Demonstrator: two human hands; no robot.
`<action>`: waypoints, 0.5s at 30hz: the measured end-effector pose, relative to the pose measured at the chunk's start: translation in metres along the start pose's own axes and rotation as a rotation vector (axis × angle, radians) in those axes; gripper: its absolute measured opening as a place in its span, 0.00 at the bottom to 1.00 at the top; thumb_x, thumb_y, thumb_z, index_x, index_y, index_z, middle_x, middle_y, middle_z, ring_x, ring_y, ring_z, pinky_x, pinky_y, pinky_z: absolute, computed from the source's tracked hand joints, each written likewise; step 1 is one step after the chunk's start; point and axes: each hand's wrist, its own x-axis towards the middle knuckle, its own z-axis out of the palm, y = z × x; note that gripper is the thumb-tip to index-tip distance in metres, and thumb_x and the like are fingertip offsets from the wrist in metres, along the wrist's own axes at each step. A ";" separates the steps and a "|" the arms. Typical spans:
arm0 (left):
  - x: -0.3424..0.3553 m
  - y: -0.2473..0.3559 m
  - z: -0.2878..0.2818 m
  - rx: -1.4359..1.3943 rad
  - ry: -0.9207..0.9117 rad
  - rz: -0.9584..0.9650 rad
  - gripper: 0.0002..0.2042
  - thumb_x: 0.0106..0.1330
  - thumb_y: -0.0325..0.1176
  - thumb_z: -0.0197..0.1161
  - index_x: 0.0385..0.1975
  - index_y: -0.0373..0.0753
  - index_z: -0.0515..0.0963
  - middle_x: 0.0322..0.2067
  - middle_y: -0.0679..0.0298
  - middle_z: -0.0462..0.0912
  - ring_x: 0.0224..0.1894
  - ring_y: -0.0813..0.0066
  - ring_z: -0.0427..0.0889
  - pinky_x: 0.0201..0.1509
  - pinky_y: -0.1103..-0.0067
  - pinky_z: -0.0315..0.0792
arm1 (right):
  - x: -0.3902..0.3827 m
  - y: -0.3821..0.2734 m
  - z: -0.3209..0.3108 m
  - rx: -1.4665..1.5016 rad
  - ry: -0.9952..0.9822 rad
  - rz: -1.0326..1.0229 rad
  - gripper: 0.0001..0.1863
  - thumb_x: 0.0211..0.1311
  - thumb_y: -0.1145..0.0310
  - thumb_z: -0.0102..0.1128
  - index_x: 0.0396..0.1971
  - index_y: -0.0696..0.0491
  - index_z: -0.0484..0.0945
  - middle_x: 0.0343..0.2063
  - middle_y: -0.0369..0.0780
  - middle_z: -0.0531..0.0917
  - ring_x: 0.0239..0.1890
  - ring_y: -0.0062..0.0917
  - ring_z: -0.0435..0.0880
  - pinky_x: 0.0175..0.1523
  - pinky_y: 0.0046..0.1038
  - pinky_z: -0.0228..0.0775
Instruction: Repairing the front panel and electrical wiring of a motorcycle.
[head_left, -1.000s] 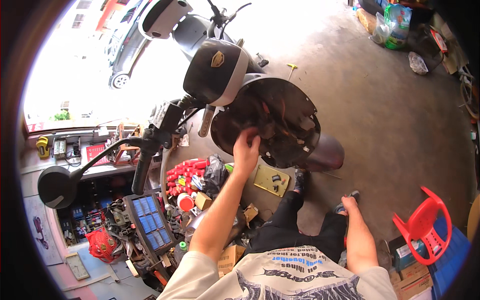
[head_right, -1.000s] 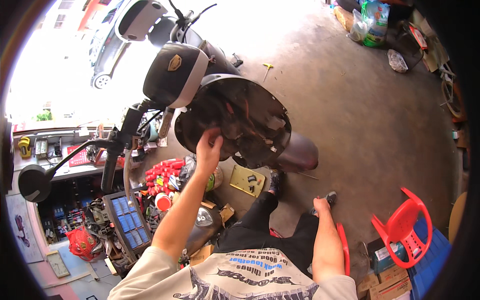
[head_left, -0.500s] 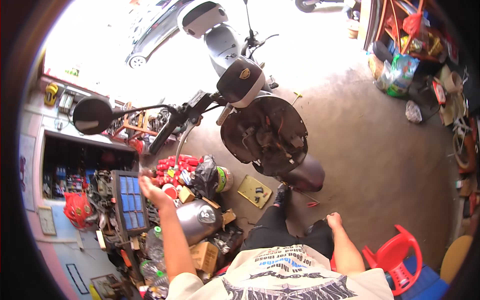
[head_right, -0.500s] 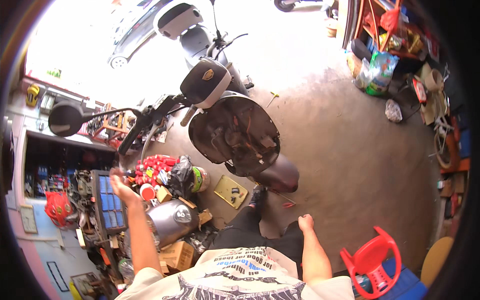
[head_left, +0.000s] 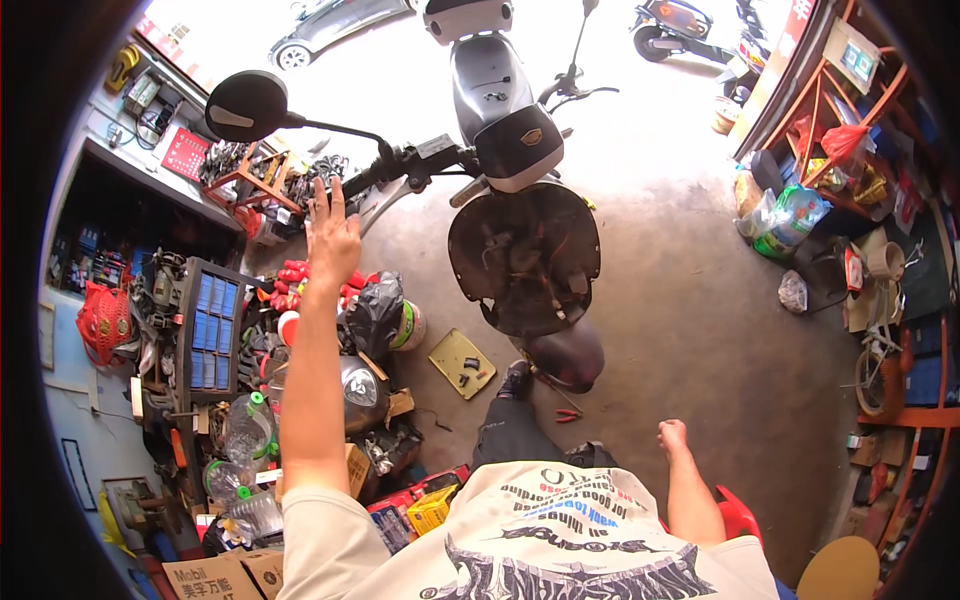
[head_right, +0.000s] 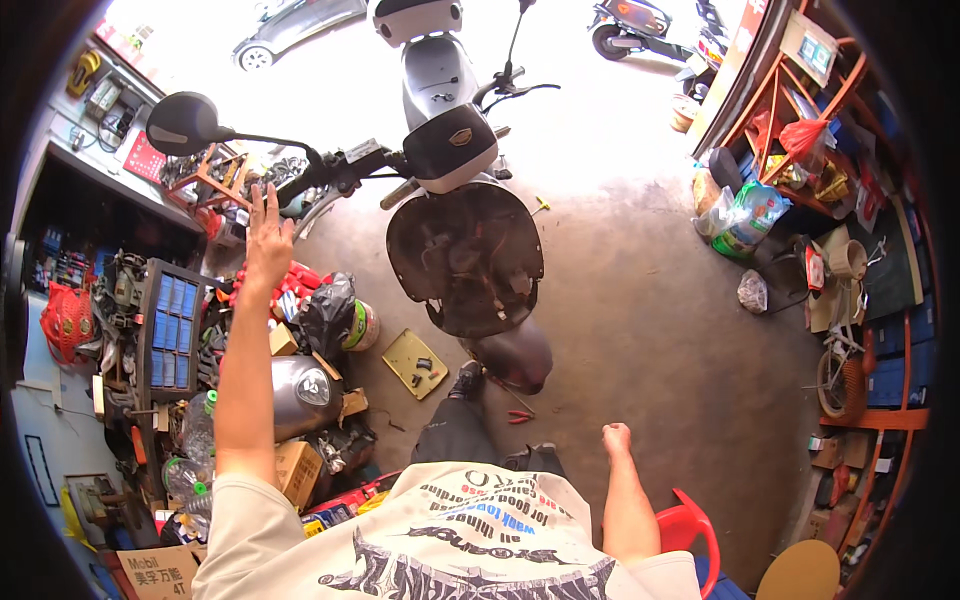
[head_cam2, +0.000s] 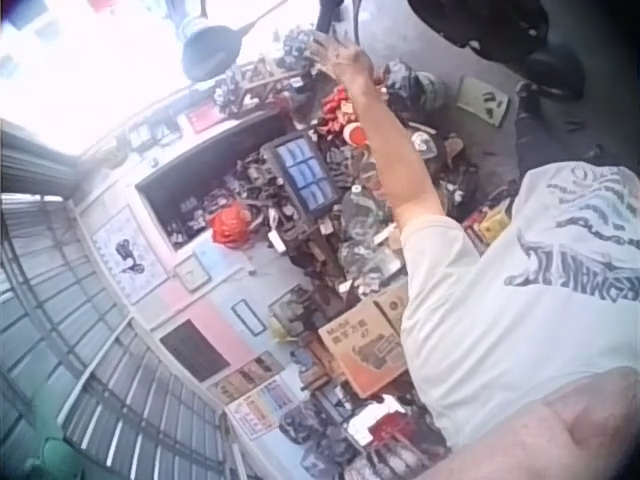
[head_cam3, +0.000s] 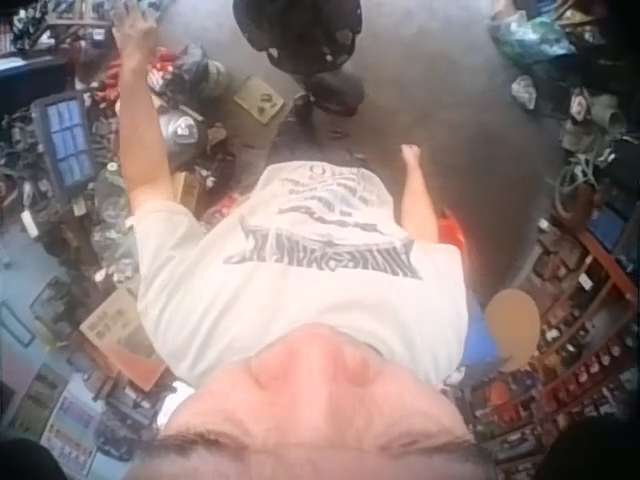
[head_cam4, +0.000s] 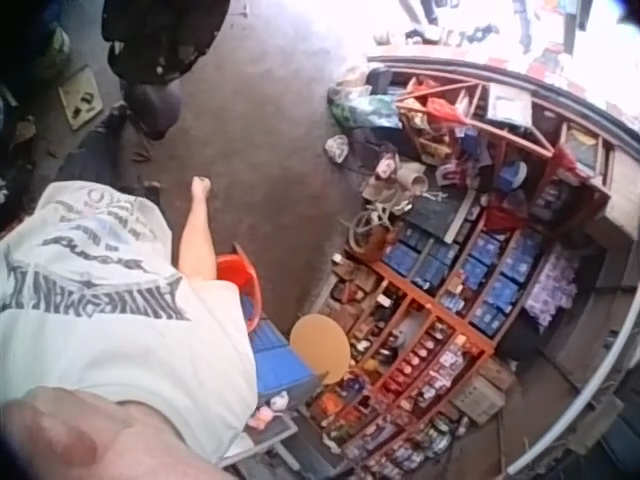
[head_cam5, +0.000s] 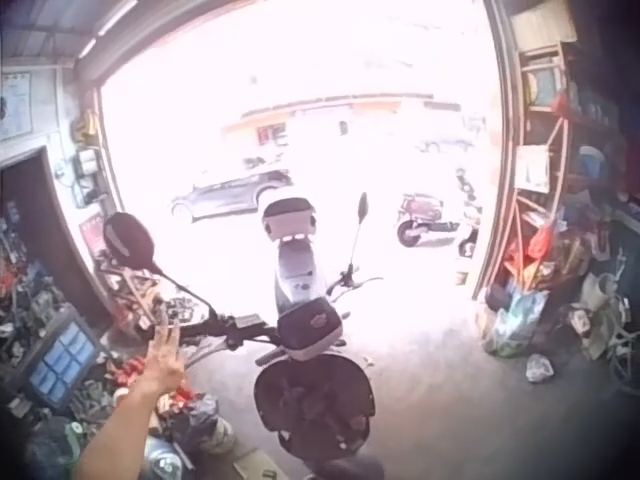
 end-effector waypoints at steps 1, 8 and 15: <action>0.009 -0.016 0.005 0.022 0.000 0.012 0.32 0.66 0.39 0.47 0.70 0.48 0.45 0.71 0.59 0.38 0.69 0.44 0.47 0.69 0.54 0.47 | -0.009 -0.009 0.000 0.007 -0.030 0.014 0.16 0.54 0.70 0.53 0.43 0.57 0.76 0.29 0.39 0.80 0.25 0.23 0.79 0.26 0.26 0.70; 0.079 -0.062 0.055 -0.077 -0.035 -0.017 0.33 0.64 0.36 0.46 0.69 0.38 0.43 0.69 0.45 0.37 0.69 0.40 0.43 0.72 0.62 0.41 | -0.056 -0.068 0.027 0.093 -0.124 0.035 0.17 0.56 0.68 0.53 0.46 0.57 0.75 0.36 0.40 0.80 0.32 0.24 0.81 0.30 0.26 0.72; 0.118 -0.084 0.107 -0.259 0.044 0.074 0.34 0.61 0.26 0.44 0.68 0.35 0.42 0.69 0.43 0.34 0.71 0.47 0.40 0.72 0.67 0.43 | -0.067 -0.146 0.065 0.235 -0.082 -0.025 0.16 0.58 0.69 0.52 0.46 0.58 0.74 0.36 0.40 0.81 0.31 0.22 0.82 0.30 0.22 0.71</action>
